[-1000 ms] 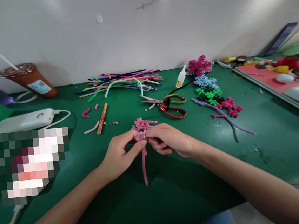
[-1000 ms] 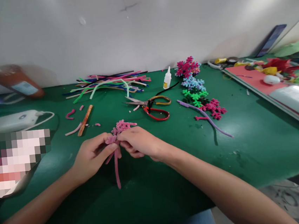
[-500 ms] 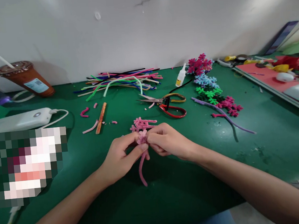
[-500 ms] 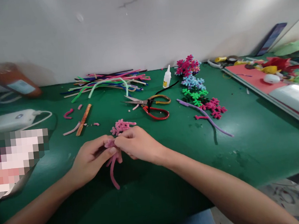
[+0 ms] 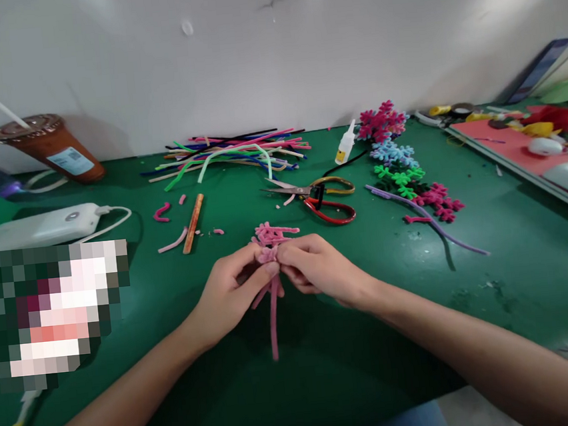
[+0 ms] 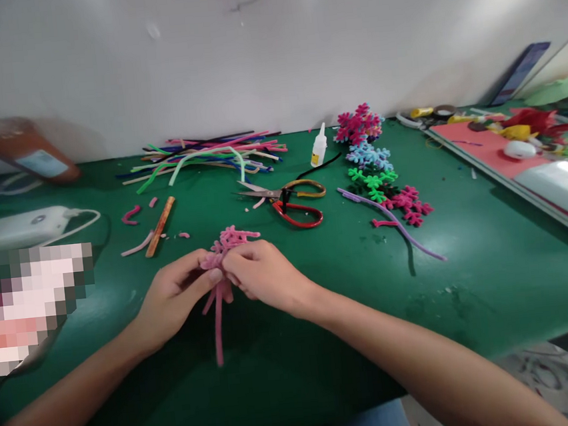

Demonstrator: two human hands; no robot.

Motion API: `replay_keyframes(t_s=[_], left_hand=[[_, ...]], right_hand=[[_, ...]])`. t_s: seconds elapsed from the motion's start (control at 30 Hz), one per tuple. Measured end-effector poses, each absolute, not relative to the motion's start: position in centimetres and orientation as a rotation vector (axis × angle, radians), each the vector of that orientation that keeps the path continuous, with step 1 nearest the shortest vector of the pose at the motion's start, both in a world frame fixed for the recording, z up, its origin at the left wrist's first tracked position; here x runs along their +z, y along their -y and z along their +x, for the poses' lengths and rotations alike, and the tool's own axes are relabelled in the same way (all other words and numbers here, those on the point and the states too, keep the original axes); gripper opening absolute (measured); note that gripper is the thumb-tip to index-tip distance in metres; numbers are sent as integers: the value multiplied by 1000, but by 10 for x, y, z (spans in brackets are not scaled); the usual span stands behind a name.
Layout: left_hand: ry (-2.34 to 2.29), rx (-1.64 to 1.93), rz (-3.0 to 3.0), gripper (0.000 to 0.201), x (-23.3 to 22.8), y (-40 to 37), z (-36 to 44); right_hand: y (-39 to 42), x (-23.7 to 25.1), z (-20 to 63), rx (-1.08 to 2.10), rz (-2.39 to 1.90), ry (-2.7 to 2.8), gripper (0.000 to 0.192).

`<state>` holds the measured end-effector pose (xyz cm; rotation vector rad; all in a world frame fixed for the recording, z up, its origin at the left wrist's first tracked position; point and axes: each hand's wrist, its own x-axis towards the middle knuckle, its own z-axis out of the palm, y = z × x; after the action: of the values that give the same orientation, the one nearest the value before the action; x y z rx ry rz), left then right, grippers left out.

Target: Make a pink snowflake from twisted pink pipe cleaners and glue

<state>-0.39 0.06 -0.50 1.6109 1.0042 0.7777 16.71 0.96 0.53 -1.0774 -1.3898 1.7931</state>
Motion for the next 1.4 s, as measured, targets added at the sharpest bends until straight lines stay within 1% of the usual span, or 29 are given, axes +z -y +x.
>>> replay_keyframes(t_s=[0.07,0.17,0.27,0.37,0.43,0.53,0.57,0.63,0.67,0.73,0.83,0.87,0.97,1.0,1.03,1.07,1.1,1.2,1.27,1.33,1.4], left_hand=[[-989,863,1522,19,-7,-2,-4],[-1025,1048,1454,19,-11,-5,-5],[-1038,1111,1458,19,-12,-8,-5],[-997,1091,1448,14,-13,-9,-7],[-950,1089,1402,13,-13,-9,-8],[-875,1092,1348,30,-13,-12,-10],[-870,1093,1354,29,-13,-13,-11],[-896,1104,1412,16,-13,-14,-12],[-927,1099,1460,11,-12,-14,-12],[-1001,1065,1564,14,-9,-14,-11],[-1109,1021,1693,21,-6,-13,-9],[-1138,1020,1728,22,-5,-12,-9],[-1200,1006,1837,22,-6,-11,-9],[-1205,993,1867,22,-6,-11,-10],[-1198,975,1885,22,-6,-12,-11],[-1175,955,1880,22,-5,-12,-11],[-1138,933,1848,22,-5,-12,-12],[-947,905,1642,22,-5,-13,-13],[-828,934,1509,23,-7,-12,-11],[-784,983,1432,23,-10,-10,-9],[-817,1019,1411,24,-11,-7,-8]], right_hand=[[-11,7,169,1818,-1077,1424,32],[-11,7,171,1644,-1060,1696,34],[-8,5,169,1410,-1025,1912,28],[-6,5,166,1331,-1001,1963,20],[-7,5,167,1414,-981,1925,20],[-10,5,170,1733,-875,1709,20],[-12,4,171,1844,-822,1617,21],[-14,2,173,1995,-746,1484,22],[-15,1,173,2018,-732,1460,22],[-17,-1,174,1996,-746,1488,24],[-18,0,175,1806,-842,1674,30],[-18,1,175,1687,-896,1772,30],[-16,3,176,1188,-1017,2058,23],[-16,4,177,1070,-1030,2116,23],[-16,5,178,1023,-1028,2144,23],[-16,6,179,1063,-1014,2145,24],[-18,7,181,1184,-989,2116,24],[-23,8,187,1726,-831,1897,25],[-26,7,188,1982,-707,1753,25],[-27,2,186,2118,-628,1659,27],[-24,-4,180,2184,-598,1600,28]])
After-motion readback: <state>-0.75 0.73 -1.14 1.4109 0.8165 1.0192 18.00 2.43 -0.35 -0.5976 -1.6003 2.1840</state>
